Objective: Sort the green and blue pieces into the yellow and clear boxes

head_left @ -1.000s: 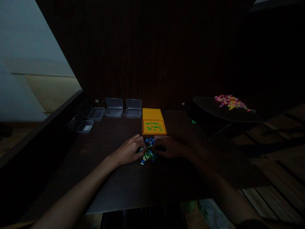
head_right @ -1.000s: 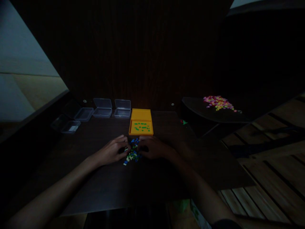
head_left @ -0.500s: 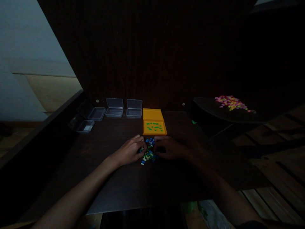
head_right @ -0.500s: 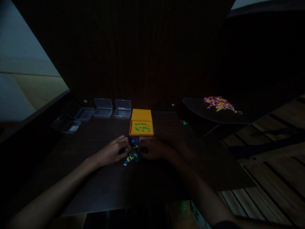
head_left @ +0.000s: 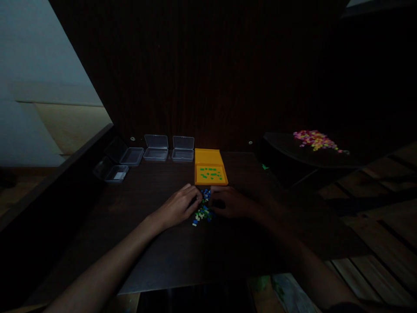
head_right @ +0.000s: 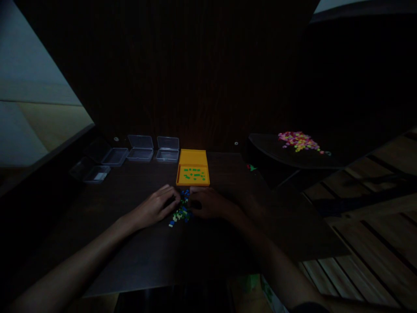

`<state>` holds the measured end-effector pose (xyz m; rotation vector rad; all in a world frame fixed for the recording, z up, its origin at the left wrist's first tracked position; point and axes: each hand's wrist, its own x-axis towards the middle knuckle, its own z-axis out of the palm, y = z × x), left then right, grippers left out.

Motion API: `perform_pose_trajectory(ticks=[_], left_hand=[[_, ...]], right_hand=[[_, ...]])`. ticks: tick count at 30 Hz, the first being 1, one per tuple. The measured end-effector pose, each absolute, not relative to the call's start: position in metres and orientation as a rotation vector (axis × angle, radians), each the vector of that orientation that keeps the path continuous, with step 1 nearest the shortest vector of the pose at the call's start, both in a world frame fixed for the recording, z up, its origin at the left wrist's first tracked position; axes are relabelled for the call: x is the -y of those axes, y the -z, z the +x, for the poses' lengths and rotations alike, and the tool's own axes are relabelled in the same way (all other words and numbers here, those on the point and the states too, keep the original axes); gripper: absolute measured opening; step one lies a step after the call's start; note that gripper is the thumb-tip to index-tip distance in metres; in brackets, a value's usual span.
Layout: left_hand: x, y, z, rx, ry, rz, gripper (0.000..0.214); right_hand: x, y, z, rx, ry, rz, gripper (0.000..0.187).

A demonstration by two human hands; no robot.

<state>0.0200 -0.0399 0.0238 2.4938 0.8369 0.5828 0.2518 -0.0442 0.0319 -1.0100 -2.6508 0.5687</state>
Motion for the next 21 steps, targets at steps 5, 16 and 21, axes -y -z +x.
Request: perform_pose_trajectory(ticks=[5,16,21], left_hand=[[0.0412,-0.0222,0.022,-0.844,-0.633,2.46,0.017],[0.0408,-0.0209,0.0217,-0.865,-0.674,2.431,0.011],[0.0421,-0.0235,0.0223,-0.862,-0.711,2.396,0.009]], right_hand=[[0.044,-0.029,0.25,2.634,-0.582,-1.019,0.002],[0.0406,-0.0274,0.2505,2.432,-0.657,-1.002,0.007],[0.0412,-0.0241,0.2478,2.328,-0.663,-0.948,0.007]])
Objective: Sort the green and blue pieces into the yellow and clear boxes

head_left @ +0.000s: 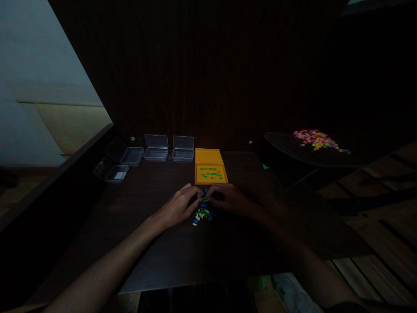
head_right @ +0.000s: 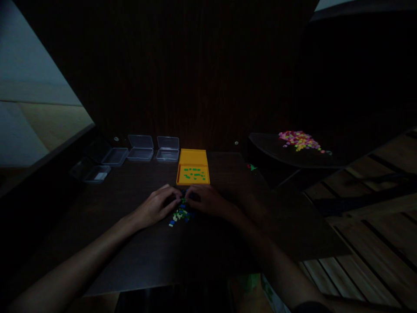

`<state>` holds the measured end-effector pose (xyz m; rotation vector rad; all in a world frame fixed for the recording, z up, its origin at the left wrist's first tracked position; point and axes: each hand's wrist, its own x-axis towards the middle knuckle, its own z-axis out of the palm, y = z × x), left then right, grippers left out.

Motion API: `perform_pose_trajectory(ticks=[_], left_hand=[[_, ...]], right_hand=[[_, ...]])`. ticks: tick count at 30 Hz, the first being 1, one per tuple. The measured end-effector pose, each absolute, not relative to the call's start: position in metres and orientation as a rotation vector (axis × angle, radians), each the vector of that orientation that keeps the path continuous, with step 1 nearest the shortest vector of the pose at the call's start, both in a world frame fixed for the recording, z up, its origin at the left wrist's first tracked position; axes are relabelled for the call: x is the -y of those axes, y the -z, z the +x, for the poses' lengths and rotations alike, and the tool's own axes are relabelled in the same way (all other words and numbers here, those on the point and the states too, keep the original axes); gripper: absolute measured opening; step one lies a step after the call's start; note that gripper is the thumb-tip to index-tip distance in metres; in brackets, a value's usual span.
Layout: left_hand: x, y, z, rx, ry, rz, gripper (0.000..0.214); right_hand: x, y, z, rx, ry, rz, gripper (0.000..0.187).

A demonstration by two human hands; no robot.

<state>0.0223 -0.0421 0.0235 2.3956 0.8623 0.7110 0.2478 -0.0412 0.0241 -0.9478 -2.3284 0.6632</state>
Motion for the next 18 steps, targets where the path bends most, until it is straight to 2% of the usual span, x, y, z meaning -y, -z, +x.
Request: perform_pose_trajectory(ticks=[18], left_hand=[[0.0445,-0.0286,0.0221,-0.811,-0.746,2.363,0.011]], right_hand=[[0.0415,-0.0212,0.2469,2.271,-0.55,-0.894,0.009]])
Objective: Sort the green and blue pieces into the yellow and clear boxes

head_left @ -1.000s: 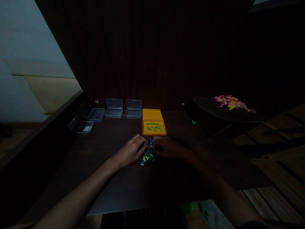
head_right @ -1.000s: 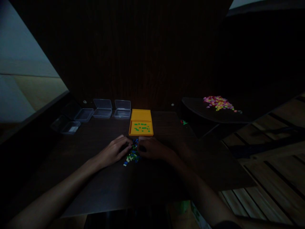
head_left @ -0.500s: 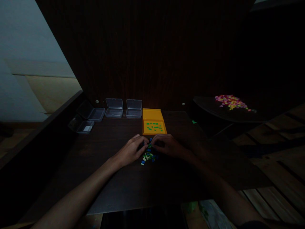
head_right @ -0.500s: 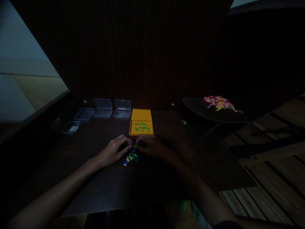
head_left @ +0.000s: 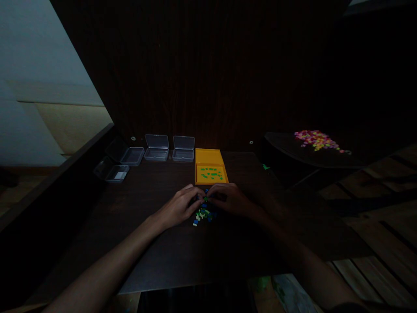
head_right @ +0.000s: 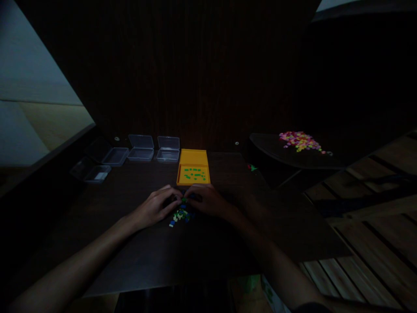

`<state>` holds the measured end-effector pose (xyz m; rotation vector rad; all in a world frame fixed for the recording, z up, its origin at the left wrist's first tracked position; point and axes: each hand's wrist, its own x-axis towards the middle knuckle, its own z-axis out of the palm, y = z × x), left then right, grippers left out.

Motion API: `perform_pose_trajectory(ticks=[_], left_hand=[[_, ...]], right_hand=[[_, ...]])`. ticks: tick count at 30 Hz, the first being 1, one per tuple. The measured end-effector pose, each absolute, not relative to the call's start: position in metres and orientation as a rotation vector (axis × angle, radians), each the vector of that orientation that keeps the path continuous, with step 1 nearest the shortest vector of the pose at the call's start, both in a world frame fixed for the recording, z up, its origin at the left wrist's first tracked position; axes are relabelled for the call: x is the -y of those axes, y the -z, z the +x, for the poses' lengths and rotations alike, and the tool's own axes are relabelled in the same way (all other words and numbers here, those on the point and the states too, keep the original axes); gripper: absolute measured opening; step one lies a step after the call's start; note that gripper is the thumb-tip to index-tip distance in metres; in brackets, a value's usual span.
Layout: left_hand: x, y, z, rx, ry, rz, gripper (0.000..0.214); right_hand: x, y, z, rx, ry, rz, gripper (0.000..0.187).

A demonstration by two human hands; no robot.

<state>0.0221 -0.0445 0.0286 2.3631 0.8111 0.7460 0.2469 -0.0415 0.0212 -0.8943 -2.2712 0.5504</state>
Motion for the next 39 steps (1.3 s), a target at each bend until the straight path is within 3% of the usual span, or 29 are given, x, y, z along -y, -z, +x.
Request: perform_pose_trajectory(ticks=[39], left_hand=[[0.0414,-0.0264,0.0212,-0.874,-0.781,2.3,0.01]], right_hand=[[0.045,-0.0147,0.2383,2.255,-0.524,-0.922,0.01]])
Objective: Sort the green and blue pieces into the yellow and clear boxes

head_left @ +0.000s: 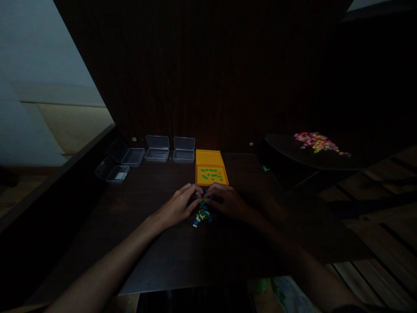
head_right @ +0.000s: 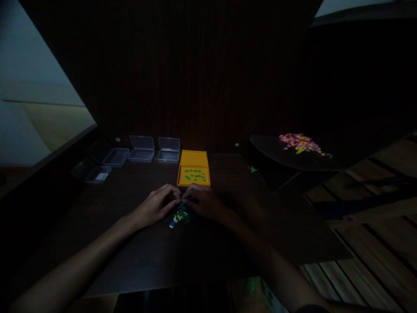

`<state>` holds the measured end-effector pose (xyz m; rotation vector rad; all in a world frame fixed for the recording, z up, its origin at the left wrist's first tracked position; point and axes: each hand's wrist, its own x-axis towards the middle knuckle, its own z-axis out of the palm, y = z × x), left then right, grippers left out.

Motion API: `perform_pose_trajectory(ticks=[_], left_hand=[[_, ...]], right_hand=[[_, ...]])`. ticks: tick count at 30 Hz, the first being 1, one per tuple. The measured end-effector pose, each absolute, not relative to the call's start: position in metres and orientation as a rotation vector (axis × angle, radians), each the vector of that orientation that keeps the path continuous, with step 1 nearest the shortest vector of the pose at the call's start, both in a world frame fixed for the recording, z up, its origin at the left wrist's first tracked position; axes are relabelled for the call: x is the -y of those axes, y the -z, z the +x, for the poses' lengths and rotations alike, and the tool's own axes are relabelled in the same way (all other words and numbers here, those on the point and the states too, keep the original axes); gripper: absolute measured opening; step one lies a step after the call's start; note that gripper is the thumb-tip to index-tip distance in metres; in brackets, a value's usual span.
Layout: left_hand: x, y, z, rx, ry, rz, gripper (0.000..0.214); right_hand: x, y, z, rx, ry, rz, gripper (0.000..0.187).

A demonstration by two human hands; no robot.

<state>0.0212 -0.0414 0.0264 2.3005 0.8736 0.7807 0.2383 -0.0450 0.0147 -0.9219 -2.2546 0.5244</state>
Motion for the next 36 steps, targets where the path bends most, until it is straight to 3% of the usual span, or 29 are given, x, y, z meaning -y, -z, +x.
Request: perform_pose_trajectory(ticks=[15,36], left_hand=[[0.0381,-0.0217,0.0187,-0.865,-0.617,2.504,0.015],[0.0381,-0.0208,0.0191,-0.942,-0.589,2.422,0.01]], right_hand=[[0.0428,-0.019,0.245,2.421,-0.506,-1.08,0.001],[0.0446,-0.019,0.2419,2.479,-0.503,-1.126,0.006]])
